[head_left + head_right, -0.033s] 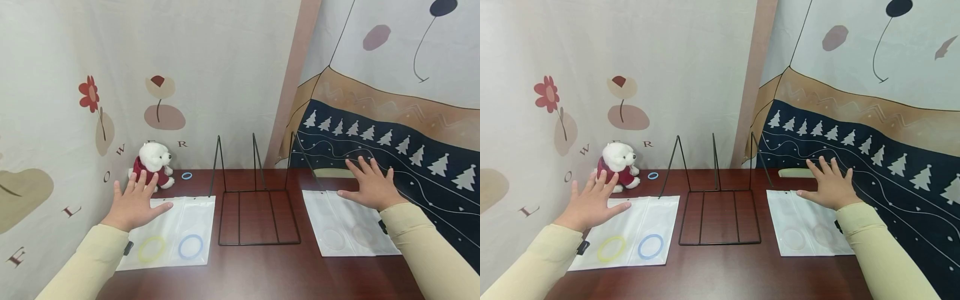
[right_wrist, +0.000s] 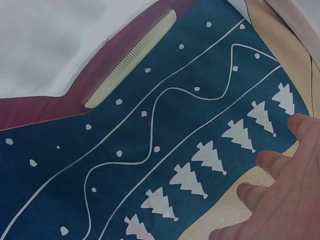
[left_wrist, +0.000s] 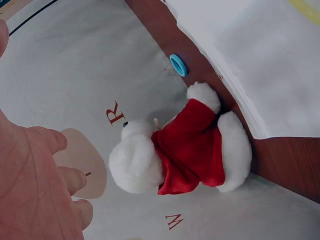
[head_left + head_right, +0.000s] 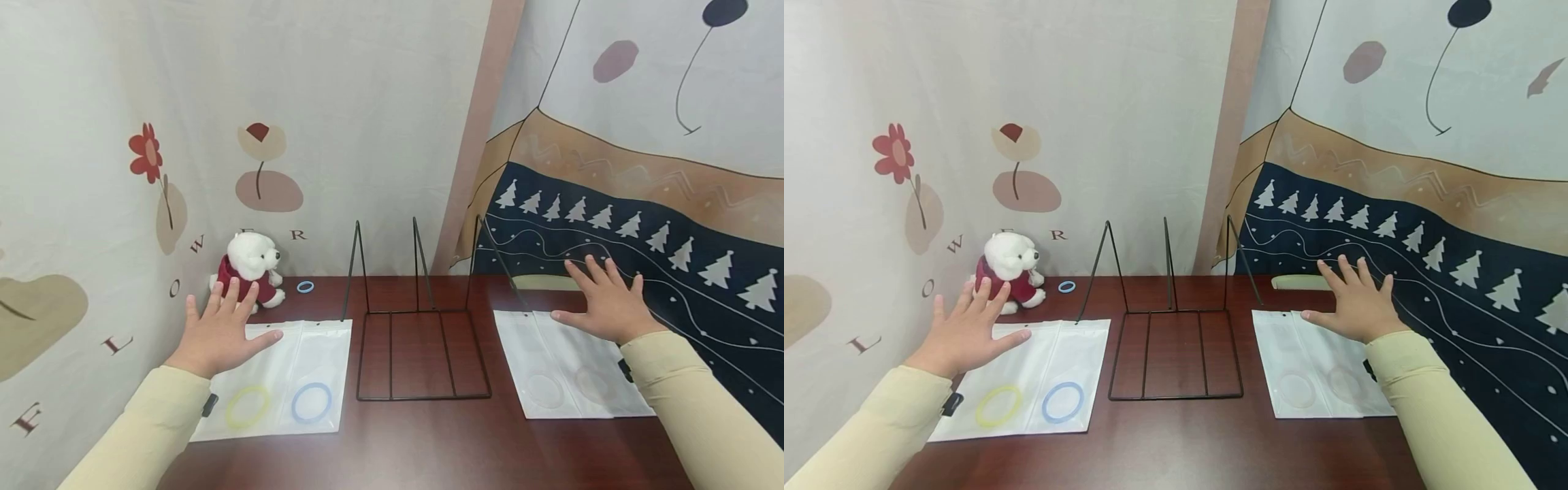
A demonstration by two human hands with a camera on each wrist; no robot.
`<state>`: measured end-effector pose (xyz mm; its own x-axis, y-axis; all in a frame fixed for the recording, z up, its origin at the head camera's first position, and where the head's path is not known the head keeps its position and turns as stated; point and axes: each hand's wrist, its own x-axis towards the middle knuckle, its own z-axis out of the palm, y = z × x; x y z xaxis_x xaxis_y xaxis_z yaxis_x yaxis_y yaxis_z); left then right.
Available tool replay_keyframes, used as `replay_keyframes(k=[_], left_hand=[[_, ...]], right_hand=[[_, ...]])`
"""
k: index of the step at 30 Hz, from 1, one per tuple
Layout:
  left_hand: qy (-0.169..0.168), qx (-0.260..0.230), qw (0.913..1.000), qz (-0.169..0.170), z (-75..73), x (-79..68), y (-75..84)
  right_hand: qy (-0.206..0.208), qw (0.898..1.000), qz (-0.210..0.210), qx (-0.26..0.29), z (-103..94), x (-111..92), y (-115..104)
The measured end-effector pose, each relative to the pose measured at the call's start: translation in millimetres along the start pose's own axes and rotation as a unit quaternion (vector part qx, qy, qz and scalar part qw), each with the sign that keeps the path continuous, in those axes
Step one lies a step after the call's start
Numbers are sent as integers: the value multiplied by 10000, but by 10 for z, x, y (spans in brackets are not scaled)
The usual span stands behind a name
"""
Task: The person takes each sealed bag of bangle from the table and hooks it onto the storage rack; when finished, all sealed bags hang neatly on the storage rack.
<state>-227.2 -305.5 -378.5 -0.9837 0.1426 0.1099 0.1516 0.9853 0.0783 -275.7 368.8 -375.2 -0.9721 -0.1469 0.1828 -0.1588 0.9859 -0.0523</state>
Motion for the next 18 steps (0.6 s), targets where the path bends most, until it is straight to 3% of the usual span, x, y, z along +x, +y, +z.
replay_keyframes(k=[9, 18], left_hand=[[4, -138, 9999, 79, 20, -23, -2], [100, -348, 9985, 401, 109, -9, 17]], right_hand=[[-32, 9997, 3, 238, -41, 8, 0], [-55, 9971, 54, 755, -49, 10, 39]])
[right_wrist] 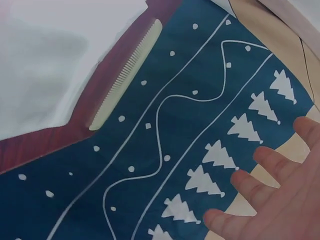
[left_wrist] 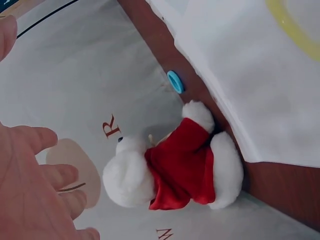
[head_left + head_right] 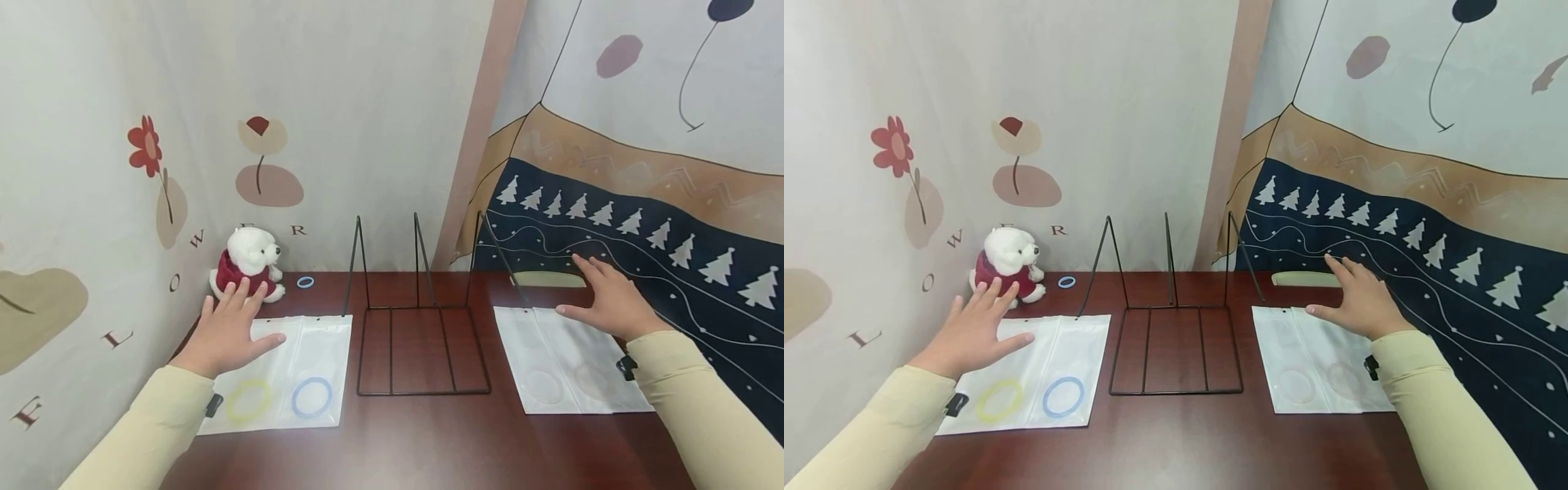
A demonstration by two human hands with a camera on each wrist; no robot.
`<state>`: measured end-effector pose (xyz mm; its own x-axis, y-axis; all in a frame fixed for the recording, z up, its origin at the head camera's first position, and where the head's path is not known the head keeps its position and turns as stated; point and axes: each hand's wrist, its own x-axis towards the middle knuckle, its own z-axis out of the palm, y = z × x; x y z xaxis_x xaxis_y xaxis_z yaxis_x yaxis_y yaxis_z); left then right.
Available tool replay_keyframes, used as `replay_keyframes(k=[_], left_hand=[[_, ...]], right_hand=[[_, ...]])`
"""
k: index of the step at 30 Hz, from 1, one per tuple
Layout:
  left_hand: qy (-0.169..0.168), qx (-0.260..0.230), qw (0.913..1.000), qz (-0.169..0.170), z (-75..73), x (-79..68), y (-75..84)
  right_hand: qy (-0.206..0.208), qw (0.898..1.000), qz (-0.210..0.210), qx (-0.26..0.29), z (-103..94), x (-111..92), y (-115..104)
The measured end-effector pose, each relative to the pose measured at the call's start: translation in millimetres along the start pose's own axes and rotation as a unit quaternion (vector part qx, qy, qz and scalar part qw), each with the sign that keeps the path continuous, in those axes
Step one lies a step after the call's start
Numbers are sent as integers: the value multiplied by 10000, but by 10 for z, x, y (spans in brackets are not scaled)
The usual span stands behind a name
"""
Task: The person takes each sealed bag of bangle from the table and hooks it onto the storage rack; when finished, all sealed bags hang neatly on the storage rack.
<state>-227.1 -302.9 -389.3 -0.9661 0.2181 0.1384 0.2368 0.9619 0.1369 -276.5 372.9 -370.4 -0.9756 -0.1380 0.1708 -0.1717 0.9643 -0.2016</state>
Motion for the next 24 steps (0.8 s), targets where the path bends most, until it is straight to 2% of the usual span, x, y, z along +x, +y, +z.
replay_keyframes(k=[7, 14, 24], left_hand=[[201, 5, 9993, 310, 143, 51, 41], [364, -237, 9970, 644, 250, 65, 155], [384, -413, 9948, 851, 395, 105, 333]], right_hand=[[-50, 9991, 165, 392, 57, -32, 96], [-66, 9970, 372, 670, 156, -75, 204], [-153, 9934, 682, 908, 256, -122, 347]])
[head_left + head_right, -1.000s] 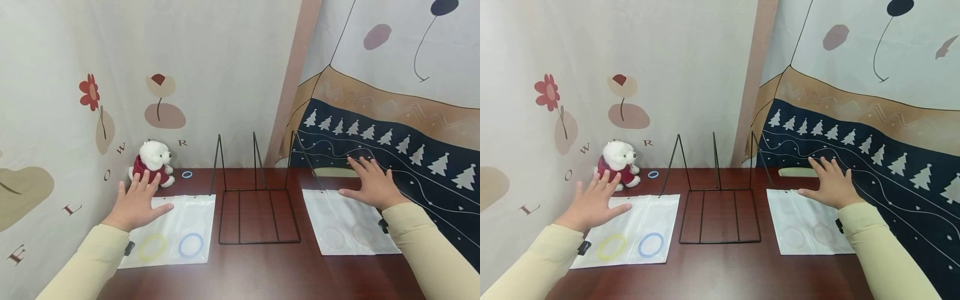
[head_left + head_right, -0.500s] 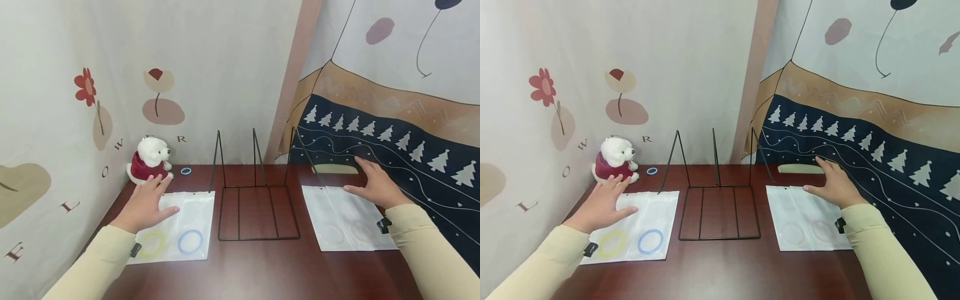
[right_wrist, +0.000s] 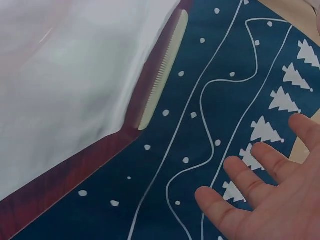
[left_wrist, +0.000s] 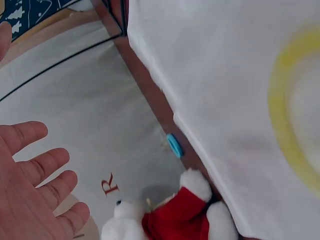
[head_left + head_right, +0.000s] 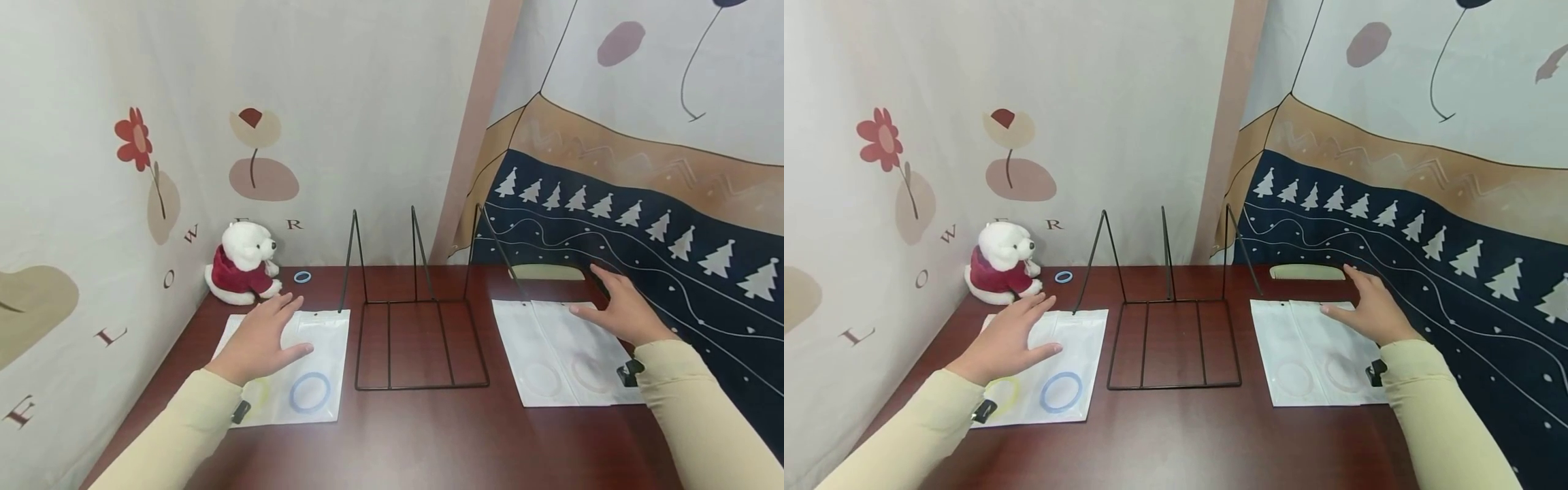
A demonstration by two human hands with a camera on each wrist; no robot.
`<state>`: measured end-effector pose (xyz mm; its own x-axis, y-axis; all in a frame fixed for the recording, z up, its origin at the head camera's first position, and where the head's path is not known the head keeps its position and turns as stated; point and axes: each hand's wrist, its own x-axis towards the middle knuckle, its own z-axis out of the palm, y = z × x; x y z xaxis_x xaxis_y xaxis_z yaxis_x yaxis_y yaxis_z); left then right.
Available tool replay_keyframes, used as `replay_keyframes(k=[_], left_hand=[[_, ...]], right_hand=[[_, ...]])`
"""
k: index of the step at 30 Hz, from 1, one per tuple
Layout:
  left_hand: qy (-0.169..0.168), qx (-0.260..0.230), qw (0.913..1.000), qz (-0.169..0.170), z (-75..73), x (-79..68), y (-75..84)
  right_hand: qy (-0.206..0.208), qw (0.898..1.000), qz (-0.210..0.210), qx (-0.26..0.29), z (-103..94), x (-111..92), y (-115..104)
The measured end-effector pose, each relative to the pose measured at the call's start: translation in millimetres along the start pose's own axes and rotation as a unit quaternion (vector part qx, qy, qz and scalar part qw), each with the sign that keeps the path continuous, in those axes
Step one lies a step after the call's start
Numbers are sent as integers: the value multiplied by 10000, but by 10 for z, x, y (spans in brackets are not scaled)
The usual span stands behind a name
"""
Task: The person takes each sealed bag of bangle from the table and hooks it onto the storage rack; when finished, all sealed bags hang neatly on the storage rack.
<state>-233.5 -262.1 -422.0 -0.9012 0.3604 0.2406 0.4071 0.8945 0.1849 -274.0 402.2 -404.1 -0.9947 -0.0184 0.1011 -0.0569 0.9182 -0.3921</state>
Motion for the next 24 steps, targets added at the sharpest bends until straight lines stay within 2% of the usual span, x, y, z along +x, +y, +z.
replay_keyframes(k=[10, 24], left_hand=[[-12, -242, 9994, 235, 162, 57, 131], [-83, -227, 9984, 515, 245, 76, 303]], right_hand=[[-93, 9998, 117, 115, 21, -32, 108], [-161, 9994, 248, 164, 81, -93, 244]])
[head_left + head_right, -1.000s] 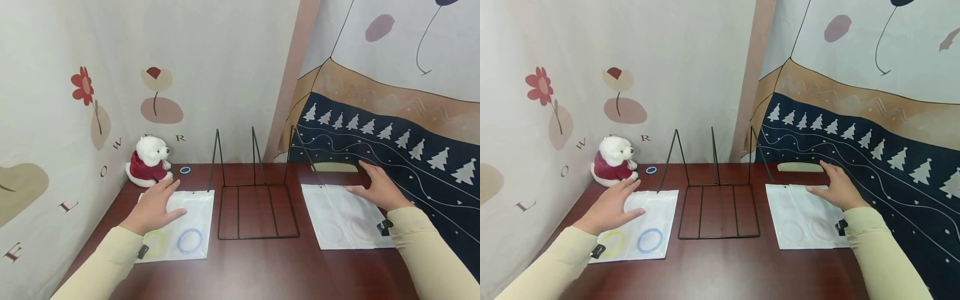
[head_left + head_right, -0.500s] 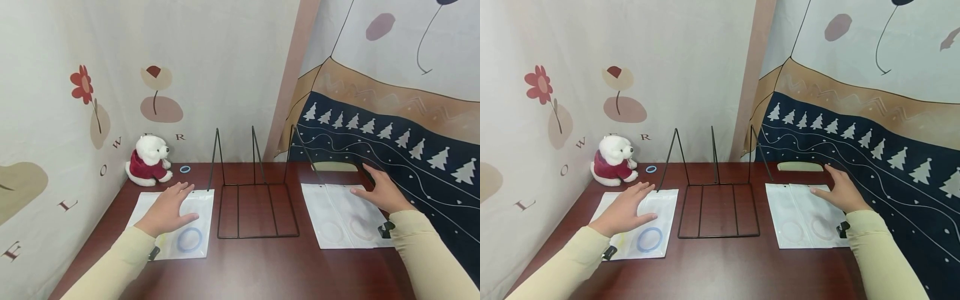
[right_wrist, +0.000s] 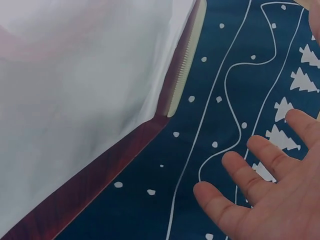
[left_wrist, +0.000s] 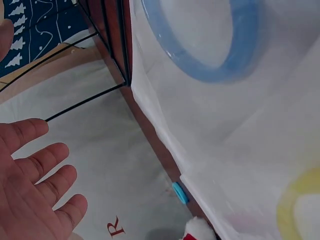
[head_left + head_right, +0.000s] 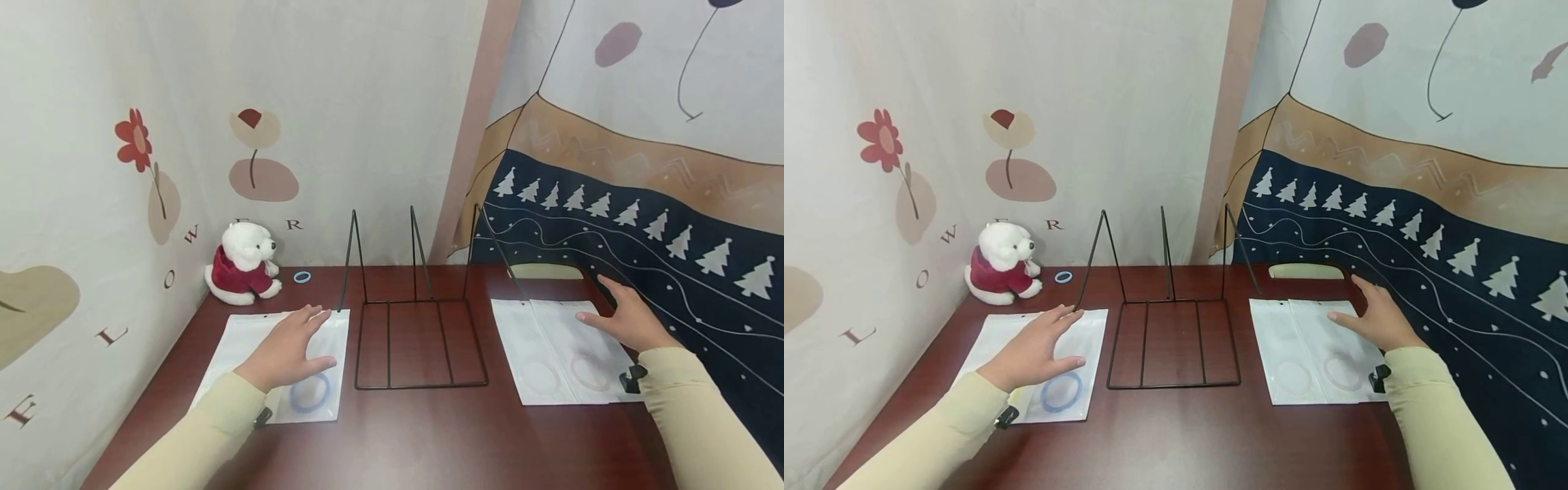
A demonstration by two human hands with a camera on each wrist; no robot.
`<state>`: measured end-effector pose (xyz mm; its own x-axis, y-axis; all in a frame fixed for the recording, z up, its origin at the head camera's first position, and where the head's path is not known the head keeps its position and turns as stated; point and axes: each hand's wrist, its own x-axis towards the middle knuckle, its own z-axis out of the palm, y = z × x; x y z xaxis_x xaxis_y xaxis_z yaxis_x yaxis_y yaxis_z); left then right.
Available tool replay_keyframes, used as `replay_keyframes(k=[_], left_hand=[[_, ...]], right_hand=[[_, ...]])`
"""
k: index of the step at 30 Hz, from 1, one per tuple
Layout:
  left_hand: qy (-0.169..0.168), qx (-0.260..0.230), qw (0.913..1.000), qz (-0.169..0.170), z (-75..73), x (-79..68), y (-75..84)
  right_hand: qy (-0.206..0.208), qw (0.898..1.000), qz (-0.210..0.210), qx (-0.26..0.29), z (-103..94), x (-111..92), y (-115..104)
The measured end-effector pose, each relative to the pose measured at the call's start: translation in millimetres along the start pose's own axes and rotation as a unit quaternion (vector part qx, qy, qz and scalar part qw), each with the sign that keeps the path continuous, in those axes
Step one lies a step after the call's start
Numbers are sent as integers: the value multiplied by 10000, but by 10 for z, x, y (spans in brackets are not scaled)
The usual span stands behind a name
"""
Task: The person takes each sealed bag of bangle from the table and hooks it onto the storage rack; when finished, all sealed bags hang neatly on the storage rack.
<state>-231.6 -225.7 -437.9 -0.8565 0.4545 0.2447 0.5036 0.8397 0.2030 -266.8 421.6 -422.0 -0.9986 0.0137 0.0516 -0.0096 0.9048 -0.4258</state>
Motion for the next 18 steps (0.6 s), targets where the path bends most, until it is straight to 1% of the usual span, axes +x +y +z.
replay_keyframes(k=[4, 8, 14, 18], left_hand=[[1, -138, 9999, 52, 38, 7, 21], [-21, -299, 9994, 185, 102, 32, 54], [-212, -531, 9981, 223, 165, 97, 144], [-393, -657, 9969, 176, 201, 134, 185]], right_hand=[[-25, 10000, -19, -36, 11, -4, 18], [-106, 9999, -38, -18, 36, -11, 62], [-269, 9996, 54, 80, 80, -5, 144], [-311, 9993, 163, 114, 111, 5, 185]])
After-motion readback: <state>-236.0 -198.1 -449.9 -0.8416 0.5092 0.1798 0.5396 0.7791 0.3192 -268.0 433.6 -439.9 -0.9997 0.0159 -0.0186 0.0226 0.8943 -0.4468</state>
